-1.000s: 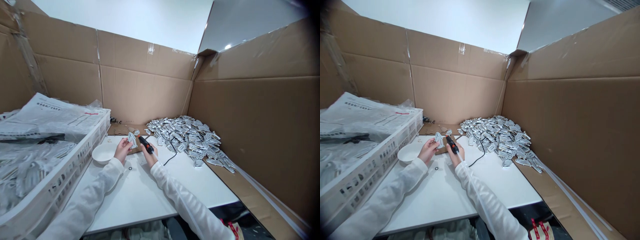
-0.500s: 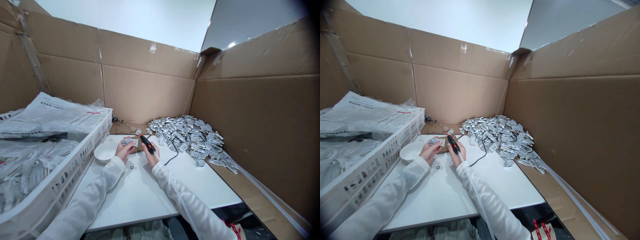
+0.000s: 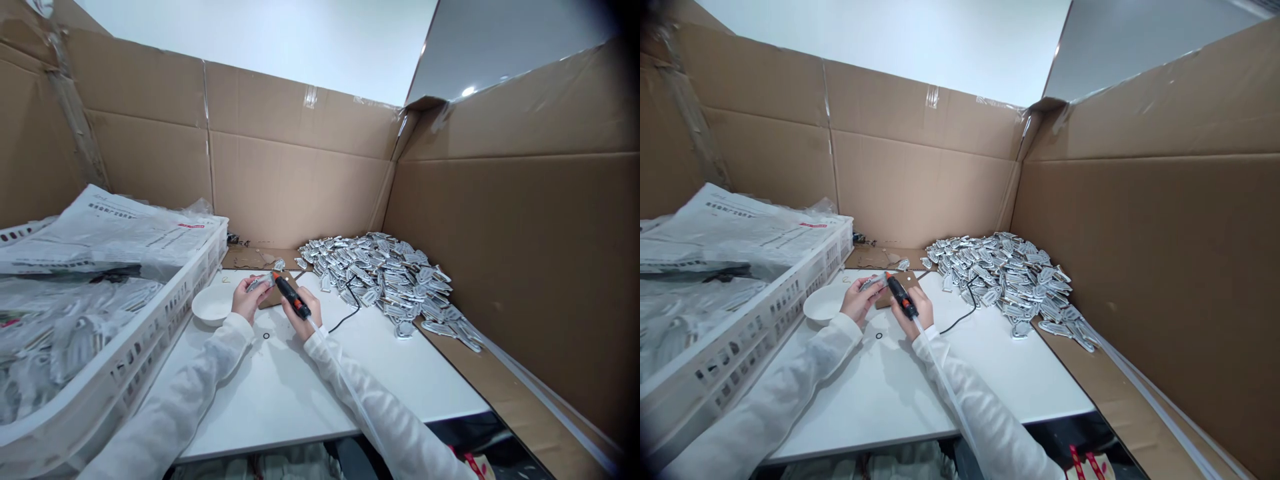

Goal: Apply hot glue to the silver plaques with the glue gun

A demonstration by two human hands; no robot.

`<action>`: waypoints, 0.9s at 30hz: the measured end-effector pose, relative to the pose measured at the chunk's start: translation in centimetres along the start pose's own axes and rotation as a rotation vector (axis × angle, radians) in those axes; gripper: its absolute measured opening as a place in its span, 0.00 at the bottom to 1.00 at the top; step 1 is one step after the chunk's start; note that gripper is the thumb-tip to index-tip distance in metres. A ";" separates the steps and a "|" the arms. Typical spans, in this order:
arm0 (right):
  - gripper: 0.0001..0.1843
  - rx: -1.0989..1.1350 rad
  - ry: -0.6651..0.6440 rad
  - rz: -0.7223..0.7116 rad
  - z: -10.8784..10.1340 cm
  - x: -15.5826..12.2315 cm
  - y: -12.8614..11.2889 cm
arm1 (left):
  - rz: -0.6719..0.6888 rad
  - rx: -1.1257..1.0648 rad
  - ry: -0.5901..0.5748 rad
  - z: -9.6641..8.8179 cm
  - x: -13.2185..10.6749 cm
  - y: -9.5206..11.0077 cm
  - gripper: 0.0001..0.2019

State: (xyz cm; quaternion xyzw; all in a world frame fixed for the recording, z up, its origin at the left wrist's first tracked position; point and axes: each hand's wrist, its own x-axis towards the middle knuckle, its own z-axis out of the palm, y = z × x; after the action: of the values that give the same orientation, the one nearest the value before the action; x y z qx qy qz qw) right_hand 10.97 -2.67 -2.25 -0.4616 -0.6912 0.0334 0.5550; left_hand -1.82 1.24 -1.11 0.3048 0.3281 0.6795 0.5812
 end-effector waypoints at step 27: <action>0.15 -0.152 -0.082 -0.013 -0.3 -0.1 -0.6 | 0.242 0.215 -0.065 0.3 -0.6 0.4 0.13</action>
State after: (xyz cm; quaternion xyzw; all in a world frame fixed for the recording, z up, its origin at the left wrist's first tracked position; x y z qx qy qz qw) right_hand 10.85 -3.22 -1.90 -0.4960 -0.7169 -0.0041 0.4900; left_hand -1.74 0.62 -0.69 0.4246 0.3409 0.6951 0.4694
